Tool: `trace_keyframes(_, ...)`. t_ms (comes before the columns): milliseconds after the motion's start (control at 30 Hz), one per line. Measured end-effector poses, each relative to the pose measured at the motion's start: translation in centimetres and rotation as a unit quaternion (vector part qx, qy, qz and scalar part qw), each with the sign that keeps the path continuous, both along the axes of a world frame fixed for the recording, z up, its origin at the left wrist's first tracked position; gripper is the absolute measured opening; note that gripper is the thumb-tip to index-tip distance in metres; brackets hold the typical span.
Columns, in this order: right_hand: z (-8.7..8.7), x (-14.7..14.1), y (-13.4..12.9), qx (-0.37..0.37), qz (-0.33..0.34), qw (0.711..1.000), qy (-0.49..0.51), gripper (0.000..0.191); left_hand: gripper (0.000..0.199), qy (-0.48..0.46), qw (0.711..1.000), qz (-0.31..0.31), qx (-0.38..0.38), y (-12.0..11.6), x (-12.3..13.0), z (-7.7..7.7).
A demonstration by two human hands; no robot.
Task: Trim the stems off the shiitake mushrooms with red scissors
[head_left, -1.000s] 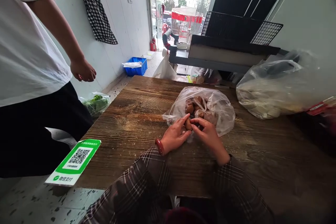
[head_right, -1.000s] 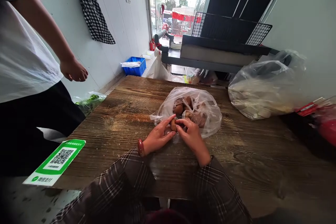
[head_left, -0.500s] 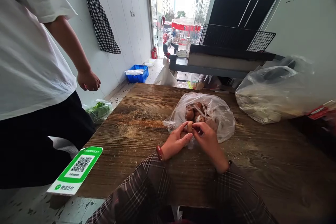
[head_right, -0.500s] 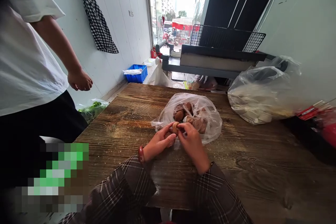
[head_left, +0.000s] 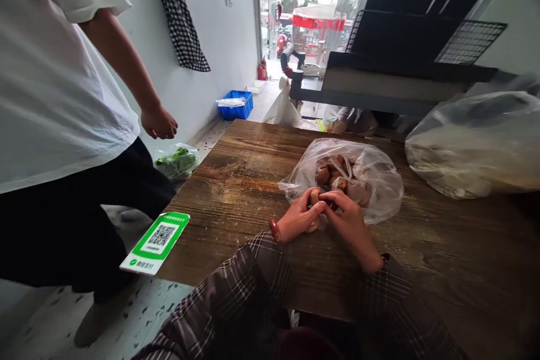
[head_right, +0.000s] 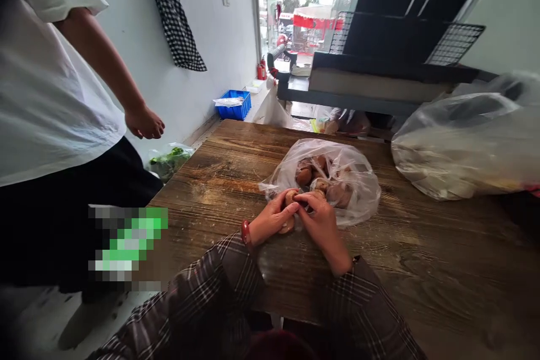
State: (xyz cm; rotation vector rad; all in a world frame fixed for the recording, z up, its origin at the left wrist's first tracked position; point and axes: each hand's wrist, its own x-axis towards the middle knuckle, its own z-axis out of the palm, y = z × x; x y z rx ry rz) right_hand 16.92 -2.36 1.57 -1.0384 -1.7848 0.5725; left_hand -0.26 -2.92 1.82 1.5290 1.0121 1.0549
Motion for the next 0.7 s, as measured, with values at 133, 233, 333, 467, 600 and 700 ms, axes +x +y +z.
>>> trace_keyframes(133, -0.5, 0.0, -0.4, -0.018, 0.005, 1.0, 0.01, 0.017, 0.04, 0.022, 0.999, 0.024, -0.013, -0.4, 0.3, 0.1)
trace_keyframes(233, -0.9, 0.0, -0.9, -0.045, -0.027, 0.998, 0.019, 0.023, 0.04, 0.005, 0.997, 0.063, -0.04, -0.6, 0.5, 0.3)
trace_keyframes(333, -1.8, 0.2, -1.4, -0.078, -0.06, 0.995, -0.005, 0.027, 0.038, -0.05, 0.989, 0.122, -0.064, -0.9, 0.5, 0.5)
trace_keyframes(467, -3.7, 0.4, -1.7, -0.067, -0.003, 0.996, -0.066, 0.021, 0.029, -0.149, 0.969, 0.151, -0.125, -1.3, -0.1, 0.4)
trace_keyframes(600, -5.5, 0.7, -2.0, -0.033, 0.061, 0.99, -0.124, 0.025, 0.032, -0.222, 0.949, 0.147, -0.17, -1.2, -0.5, -0.1)
trace_keyframes(700, -6.1, 0.9, -2.4, -0.048, 0.049, 0.982, -0.175, 0.028, 0.04, -0.268, 0.925, 0.148, -0.225, -1.4, -0.4, 0.0)
